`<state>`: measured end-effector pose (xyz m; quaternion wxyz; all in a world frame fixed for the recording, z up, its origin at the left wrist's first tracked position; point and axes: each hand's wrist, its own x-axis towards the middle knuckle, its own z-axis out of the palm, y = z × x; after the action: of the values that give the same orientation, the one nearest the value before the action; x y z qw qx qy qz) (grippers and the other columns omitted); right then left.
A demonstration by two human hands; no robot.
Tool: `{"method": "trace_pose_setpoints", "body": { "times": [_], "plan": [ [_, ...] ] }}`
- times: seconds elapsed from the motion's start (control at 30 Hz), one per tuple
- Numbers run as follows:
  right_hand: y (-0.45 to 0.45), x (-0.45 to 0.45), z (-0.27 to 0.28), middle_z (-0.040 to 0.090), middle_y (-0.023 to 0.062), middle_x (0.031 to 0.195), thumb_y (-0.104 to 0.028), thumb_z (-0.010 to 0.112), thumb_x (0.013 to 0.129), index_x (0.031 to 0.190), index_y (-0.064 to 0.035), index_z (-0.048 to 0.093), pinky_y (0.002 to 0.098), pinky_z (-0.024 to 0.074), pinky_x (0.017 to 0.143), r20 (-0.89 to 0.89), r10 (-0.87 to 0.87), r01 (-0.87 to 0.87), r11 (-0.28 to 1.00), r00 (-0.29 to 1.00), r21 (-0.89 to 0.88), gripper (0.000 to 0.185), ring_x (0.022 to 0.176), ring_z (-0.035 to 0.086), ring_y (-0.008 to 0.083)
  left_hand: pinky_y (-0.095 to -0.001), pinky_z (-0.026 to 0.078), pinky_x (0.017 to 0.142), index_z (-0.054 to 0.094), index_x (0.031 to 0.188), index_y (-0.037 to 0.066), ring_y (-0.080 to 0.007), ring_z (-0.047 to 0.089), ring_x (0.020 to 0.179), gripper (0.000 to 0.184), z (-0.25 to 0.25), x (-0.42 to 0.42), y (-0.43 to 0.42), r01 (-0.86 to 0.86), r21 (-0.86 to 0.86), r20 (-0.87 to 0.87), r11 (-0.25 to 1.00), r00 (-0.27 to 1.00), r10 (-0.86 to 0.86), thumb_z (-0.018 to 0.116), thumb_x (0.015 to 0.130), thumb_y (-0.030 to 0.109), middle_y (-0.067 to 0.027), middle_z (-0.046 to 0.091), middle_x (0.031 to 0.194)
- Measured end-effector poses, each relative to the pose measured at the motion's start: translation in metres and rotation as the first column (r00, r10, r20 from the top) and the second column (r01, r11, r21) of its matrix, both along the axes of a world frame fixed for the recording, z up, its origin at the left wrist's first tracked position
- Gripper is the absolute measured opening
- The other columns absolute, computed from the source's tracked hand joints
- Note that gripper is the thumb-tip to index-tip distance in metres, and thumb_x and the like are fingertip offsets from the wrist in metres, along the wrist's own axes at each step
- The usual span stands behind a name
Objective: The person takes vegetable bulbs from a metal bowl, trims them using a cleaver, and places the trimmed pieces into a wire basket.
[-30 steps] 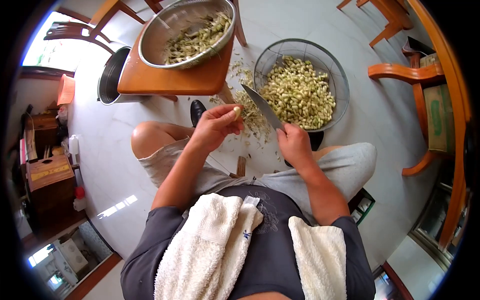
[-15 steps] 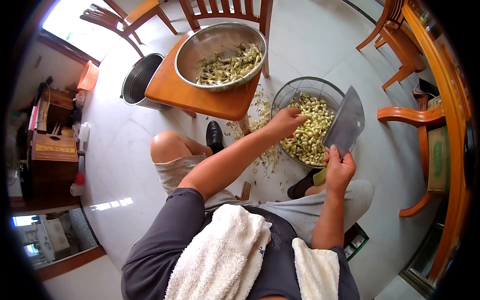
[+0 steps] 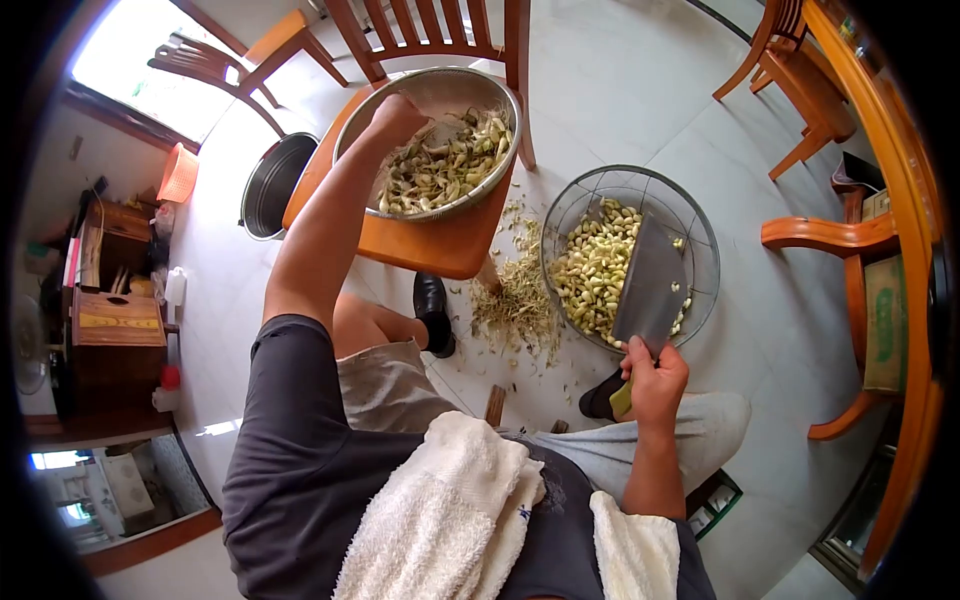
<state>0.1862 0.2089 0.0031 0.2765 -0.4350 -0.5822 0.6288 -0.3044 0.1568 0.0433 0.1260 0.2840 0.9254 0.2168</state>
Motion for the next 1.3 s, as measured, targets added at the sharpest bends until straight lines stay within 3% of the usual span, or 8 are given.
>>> {"method": "trace_pose_setpoints", "body": {
  "times": [0.13,0.33,0.43,0.47,0.6,0.8,1.0,1.3],
  "plan": [
    [0.002,-0.005,-0.005,0.062,0.0059,0.069,-0.010,0.061,0.088,0.085,0.0031,0.061,0.0223,0.0443,0.050,0.023,0.041,-0.041,0.999,0.999,-0.007,0.014,0.054,0.053,0.0083,-0.0396,0.051,0.071,0.067,0.087,-0.004,-0.0317,0.066,0.077,0.023,-0.029,-0.021,0.010,-0.038,-0.243,-0.051,0.969,0.998,0.026,0.062,0.072,0.012,-0.0221,0.065,0.081],
    [0.001,-0.007,-0.008,0.062,0.0049,0.070,-0.011,0.061,0.087,0.086,0.0026,0.062,0.0220,0.0445,0.050,0.027,0.038,-0.037,0.999,0.999,-0.021,0.014,0.055,0.053,0.0076,-0.0396,0.051,0.067,0.067,0.084,-0.006,-0.0316,0.065,0.078,0.021,-0.044,-0.035,0.012,-0.053,-0.181,-0.098,0.982,0.995,0.036,0.064,0.073,0.012,-0.0238,0.065,0.082],
    [0.000,-0.004,-0.010,0.063,0.0028,0.074,-0.012,0.061,0.088,0.088,0.0020,0.063,0.0214,0.0441,0.050,0.027,0.052,-0.051,0.998,0.998,-0.027,0.014,0.057,0.053,0.0061,-0.0370,0.051,0.061,0.067,0.078,-0.004,-0.0246,0.065,0.071,0.016,-0.024,-0.042,0.000,-0.099,-0.082,0.123,0.992,0.986,0.109,0.067,0.073,0.012,-0.0204,0.065,0.078],
    [0.000,-0.004,-0.009,0.062,0.0025,0.073,-0.012,0.061,0.088,0.088,0.0018,0.063,0.0213,0.0439,0.050,0.022,0.054,-0.053,0.998,0.998,-0.022,0.014,0.057,0.053,0.0060,-0.0318,0.050,0.053,0.066,0.080,-0.003,-0.0174,0.062,0.061,0.017,-0.018,-0.039,-0.010,-0.135,0.076,0.157,0.988,0.980,0.122,0.070,0.075,0.012,-0.0130,0.064,0.074],
    [-0.007,-0.004,-0.002,0.059,0.0032,0.065,-0.010,0.061,0.087,0.082,0.0014,0.062,0.0214,0.0427,0.049,0.006,0.073,-0.073,0.997,0.997,-0.023,0.013,0.053,0.052,0.0074,-0.0243,0.050,0.050,0.060,0.098,-0.005,-0.0139,0.060,0.055,0.024,0.040,0.016,-0.036,-0.171,0.420,0.319,0.891,0.947,0.032,0.068,0.081,0.012,-0.0079,0.061,0.074],
    [-0.024,-0.010,0.004,0.059,0.0093,0.072,-0.001,0.061,0.082,0.094,0.0016,0.063,0.0290,0.0439,0.059,0.042,0.168,-0.160,0.792,0.985,0.589,0.012,0.062,0.055,0.0183,-0.0241,0.051,0.055,0.059,0.098,-0.004,-0.0143,0.062,0.062,0.025,0.055,0.158,-0.077,-0.197,0.535,0.600,0.821,0.773,-0.206,0.068,0.082,0.012,-0.0091,0.062,0.078],
    [-0.040,-0.012,0.004,0.059,0.0123,0.079,0.002,0.061,0.079,0.100,-0.0013,0.063,0.0335,0.0469,0.062,0.065,0.228,-0.200,0.640,0.971,0.742,0.022,0.069,0.058,0.0278,-0.0235,0.047,0.046,0.055,0.085,-0.003,-0.0132,0.060,0.054,0.018,0.006,0.259,-0.084,-0.319,0.513,0.779,0.797,0.563,-0.276,0.069,0.080,0.007,-0.0086,0.062,0.070],
    [-0.041,-0.006,-0.006,0.057,0.0111,0.084,-0.003,0.062,0.077,0.104,-0.0041,0.062,0.0380,0.0471,0.063,0.229,0.253,-0.336,0.574,0.940,0.746,0.027,0.073,0.059,0.0302,-0.0234,0.045,0.044,0.055,0.080,-0.002,-0.0118,0.058,0.052,0.014,-0.019,0.287,-0.085,-0.265,0.478,0.774,0.838,0.578,-0.258,0.067,0.078,0.004,-0.0062,0.060,0.067]
  ]
}}
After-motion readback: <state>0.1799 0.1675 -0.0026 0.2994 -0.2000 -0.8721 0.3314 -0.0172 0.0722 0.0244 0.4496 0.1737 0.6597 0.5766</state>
